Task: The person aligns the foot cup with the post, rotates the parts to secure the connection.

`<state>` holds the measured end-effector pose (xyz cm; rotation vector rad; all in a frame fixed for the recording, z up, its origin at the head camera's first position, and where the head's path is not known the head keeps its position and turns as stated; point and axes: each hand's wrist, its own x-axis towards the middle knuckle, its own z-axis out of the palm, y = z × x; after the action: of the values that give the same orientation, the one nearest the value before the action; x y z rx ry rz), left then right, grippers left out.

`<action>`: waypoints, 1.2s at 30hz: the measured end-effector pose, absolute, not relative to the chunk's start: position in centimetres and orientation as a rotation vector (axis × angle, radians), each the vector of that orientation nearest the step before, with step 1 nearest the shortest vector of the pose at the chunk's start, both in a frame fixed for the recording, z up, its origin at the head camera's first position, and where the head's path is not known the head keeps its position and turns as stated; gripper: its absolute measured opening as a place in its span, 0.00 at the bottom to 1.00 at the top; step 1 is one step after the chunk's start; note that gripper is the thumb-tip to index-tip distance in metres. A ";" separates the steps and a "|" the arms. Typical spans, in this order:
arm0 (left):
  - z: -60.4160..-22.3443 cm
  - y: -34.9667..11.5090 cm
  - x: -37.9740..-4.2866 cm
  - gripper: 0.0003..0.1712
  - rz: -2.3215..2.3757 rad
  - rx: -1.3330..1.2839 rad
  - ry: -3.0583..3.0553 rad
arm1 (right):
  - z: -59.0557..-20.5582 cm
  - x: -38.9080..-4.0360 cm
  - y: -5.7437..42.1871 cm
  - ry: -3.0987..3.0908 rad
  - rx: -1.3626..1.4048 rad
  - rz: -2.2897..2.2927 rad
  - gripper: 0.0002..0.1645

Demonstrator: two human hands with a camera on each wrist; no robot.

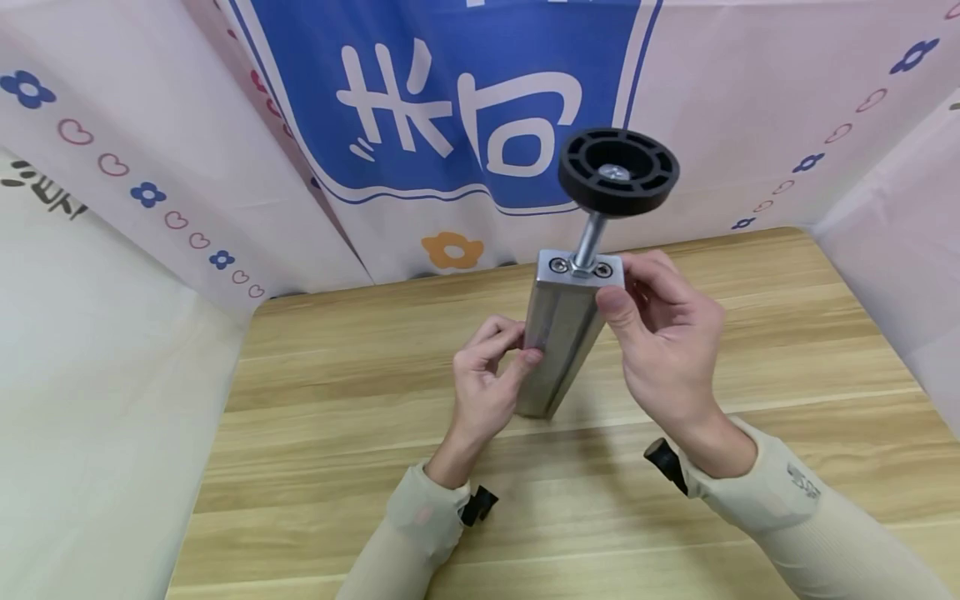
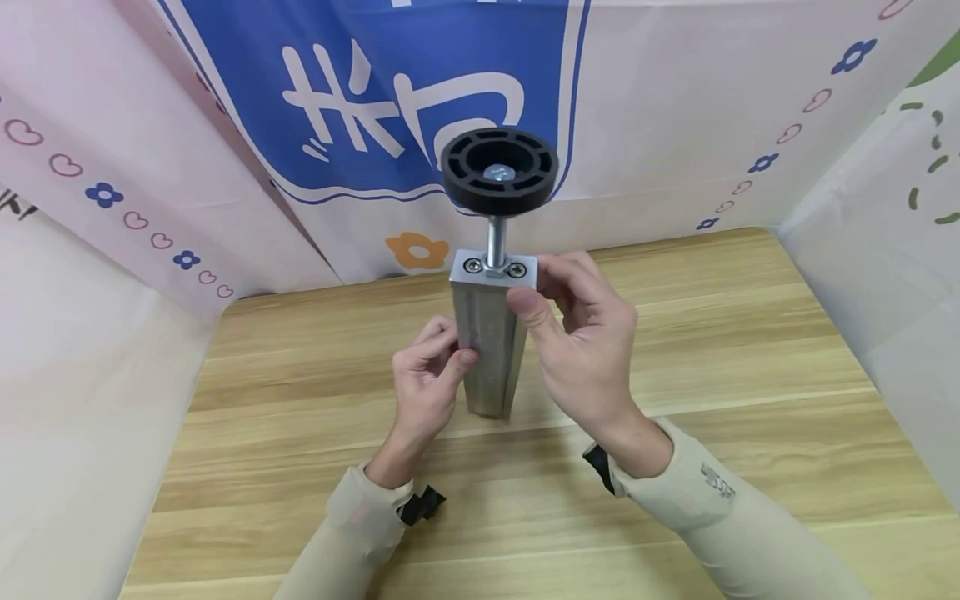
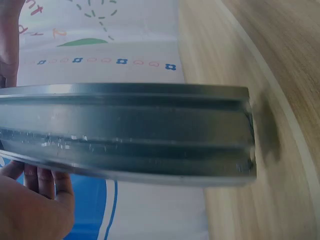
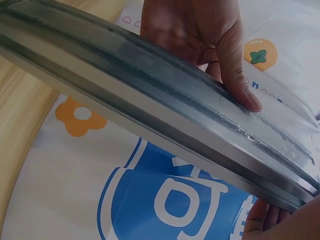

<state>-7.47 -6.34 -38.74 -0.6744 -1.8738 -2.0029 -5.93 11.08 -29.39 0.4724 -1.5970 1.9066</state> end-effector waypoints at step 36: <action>-38.0 -7.4 -7.0 0.31 -1.762 -0.501 -2.030 | -32.3 -4.3 11.3 -1.239 0.132 2.262 0.13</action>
<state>-7.00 -7.36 -37.96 -0.5006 -2.0305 -1.7619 -4.26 11.31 -32.34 0.1319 -1.2391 2.2619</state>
